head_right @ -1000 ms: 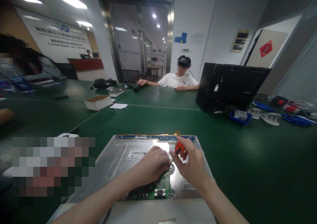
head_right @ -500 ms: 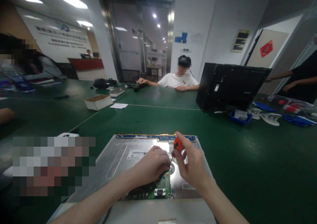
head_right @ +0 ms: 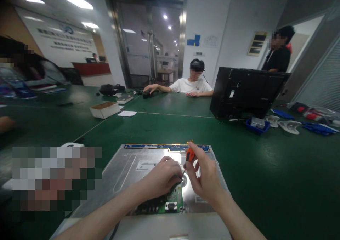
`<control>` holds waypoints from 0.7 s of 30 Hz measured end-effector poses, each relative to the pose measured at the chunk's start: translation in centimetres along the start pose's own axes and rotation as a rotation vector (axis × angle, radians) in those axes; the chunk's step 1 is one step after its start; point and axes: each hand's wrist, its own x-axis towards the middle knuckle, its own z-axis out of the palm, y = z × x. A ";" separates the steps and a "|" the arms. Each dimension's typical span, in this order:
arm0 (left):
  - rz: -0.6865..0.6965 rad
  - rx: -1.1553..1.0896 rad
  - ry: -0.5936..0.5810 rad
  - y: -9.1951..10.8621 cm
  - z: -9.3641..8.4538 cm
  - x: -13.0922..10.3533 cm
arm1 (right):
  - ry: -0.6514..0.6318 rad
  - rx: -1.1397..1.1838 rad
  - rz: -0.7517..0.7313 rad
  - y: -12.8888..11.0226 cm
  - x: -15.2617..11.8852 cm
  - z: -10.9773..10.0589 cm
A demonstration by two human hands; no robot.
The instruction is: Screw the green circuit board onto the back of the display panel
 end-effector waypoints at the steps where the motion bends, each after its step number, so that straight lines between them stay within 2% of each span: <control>1: 0.000 0.001 0.002 0.0 0.0 0.0 | -0.006 0.012 0.012 0.0 0.0 0.0; 9: 0.012 -0.011 0.021 -0.3 0.5 0.0 | 0.075 -0.064 -0.025 0.7 -0.2 0.2; 13: 0.004 -0.007 0.007 -0.2 0.3 0.0 | 0.049 -0.045 -0.041 0.4 -0.1 0.1; 17: 0.007 0.004 -0.003 0.1 0.0 0.0 | 0.001 0.027 0.012 -0.1 0.0 -0.1; 21: 0.008 -0.004 -0.002 0.1 0.0 0.0 | 0.034 -0.008 0.011 0.2 -0.1 0.0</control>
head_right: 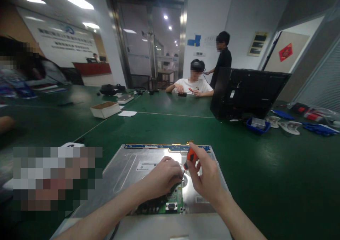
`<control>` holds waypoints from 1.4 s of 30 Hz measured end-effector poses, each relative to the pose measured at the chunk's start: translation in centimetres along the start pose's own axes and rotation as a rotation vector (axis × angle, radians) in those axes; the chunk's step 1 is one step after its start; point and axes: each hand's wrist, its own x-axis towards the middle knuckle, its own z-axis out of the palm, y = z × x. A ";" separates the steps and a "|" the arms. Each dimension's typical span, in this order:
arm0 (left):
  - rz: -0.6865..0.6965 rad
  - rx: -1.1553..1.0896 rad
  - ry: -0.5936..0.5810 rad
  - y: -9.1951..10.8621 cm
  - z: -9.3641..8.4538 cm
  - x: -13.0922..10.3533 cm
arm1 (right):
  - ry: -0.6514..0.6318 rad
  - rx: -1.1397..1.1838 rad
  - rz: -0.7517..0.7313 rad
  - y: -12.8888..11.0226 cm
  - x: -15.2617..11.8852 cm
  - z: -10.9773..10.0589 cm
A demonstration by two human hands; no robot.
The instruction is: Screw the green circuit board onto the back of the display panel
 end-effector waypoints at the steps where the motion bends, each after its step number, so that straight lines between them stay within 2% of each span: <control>1: -0.001 -0.001 -0.001 0.0 0.0 0.0 | 0.013 -0.018 -0.014 0.2 -0.1 0.0; 7: -0.010 0.002 -0.005 -0.2 0.2 0.1 | 0.017 -0.050 -0.051 0.5 0.0 0.0; 14: -0.002 0.013 -0.003 -0.1 0.2 0.0 | -0.016 0.002 0.000 -0.2 0.2 -0.2; 21: 0.000 0.003 0.014 -0.3 0.4 0.0 | 0.018 -0.044 -0.061 0.4 0.1 -0.1; 27: 0.002 0.019 -0.003 -0.2 0.3 0.0 | -0.027 0.016 -0.013 -0.5 0.4 -0.3; 34: 0.004 0.030 0.011 -0.1 0.3 0.0 | 0.029 -0.006 -0.057 0.4 0.1 0.0; 42: -0.014 0.023 -0.014 0.2 -0.1 0.1 | -0.029 0.059 -0.011 -0.4 0.3 -0.4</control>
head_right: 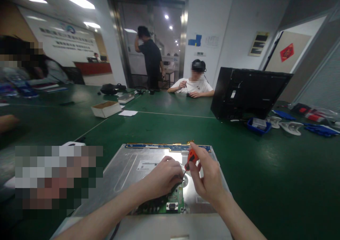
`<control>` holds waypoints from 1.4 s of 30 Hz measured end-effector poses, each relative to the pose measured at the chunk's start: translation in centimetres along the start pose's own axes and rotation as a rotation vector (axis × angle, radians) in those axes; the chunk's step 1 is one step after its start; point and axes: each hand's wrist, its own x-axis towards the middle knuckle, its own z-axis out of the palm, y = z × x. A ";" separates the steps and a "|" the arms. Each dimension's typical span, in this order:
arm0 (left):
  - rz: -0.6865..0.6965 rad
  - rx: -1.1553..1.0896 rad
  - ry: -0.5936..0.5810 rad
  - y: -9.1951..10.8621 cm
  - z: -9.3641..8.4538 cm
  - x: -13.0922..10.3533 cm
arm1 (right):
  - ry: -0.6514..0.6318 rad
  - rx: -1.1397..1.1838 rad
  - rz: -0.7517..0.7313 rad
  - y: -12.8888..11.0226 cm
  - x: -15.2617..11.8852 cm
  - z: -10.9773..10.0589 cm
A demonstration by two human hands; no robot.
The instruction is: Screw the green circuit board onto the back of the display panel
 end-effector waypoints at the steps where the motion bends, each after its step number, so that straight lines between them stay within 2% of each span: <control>1: 0.000 0.001 0.000 0.0 0.0 0.0 | -0.006 0.005 0.010 -0.1 0.0 0.0; 10: 0.010 -0.011 0.017 -0.3 0.3 0.0 | 0.055 -0.064 -0.054 1.0 -0.3 0.2; 18: 0.017 0.015 0.017 -0.2 0.4 0.0 | -0.022 0.021 0.023 0.1 -0.3 0.0; 26: 0.005 0.003 0.016 -0.1 0.3 -0.1 | 0.060 -0.068 -0.063 0.8 -0.1 0.1; 33: -0.005 0.001 0.008 -0.1 0.2 0.0 | -0.005 -0.018 0.016 0.3 -0.2 0.0; 42: 0.001 0.001 0.003 -0.3 0.2 0.0 | 0.066 -0.050 -0.036 0.8 -0.3 0.2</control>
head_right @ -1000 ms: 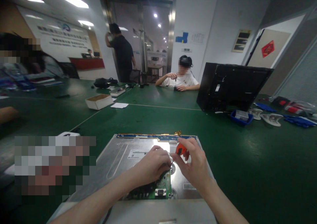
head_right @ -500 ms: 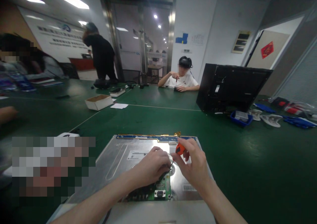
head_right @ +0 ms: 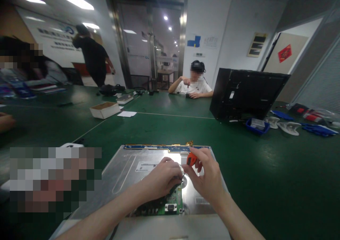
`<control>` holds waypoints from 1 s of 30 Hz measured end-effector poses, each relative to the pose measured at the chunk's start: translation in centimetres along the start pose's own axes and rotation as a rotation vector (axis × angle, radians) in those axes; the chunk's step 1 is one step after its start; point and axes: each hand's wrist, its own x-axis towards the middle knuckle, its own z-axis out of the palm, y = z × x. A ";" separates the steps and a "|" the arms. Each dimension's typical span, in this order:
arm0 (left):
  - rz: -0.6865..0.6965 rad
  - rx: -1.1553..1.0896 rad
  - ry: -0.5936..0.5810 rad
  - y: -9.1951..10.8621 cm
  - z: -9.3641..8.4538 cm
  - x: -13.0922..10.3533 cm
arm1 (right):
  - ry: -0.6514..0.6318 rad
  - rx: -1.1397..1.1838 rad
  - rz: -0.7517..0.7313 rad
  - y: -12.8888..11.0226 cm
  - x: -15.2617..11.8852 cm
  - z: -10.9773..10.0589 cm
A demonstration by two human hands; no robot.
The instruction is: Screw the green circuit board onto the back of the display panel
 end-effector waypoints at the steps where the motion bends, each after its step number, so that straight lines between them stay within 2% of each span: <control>1: 0.004 0.000 0.000 0.0 0.0 0.0 | -0.004 0.004 0.009 0.0 0.0 0.0; 8: 0.003 0.011 0.006 0.0 0.1 0.0 | -0.021 -0.015 0.086 -0.3 -0.3 0.1; 16: 0.001 -0.010 0.014 0.0 0.1 -0.1 | 0.006 -0.057 -0.026 -0.1 0.0 0.1; 22: 0.002 0.000 0.006 0.1 -0.1 0.0 | -0.062 0.004 0.053 -0.7 0.2 -0.2; 30: 0.001 0.004 -0.004 0.2 -0.1 0.0 | -0.006 -0.013 0.035 -0.3 0.0 0.1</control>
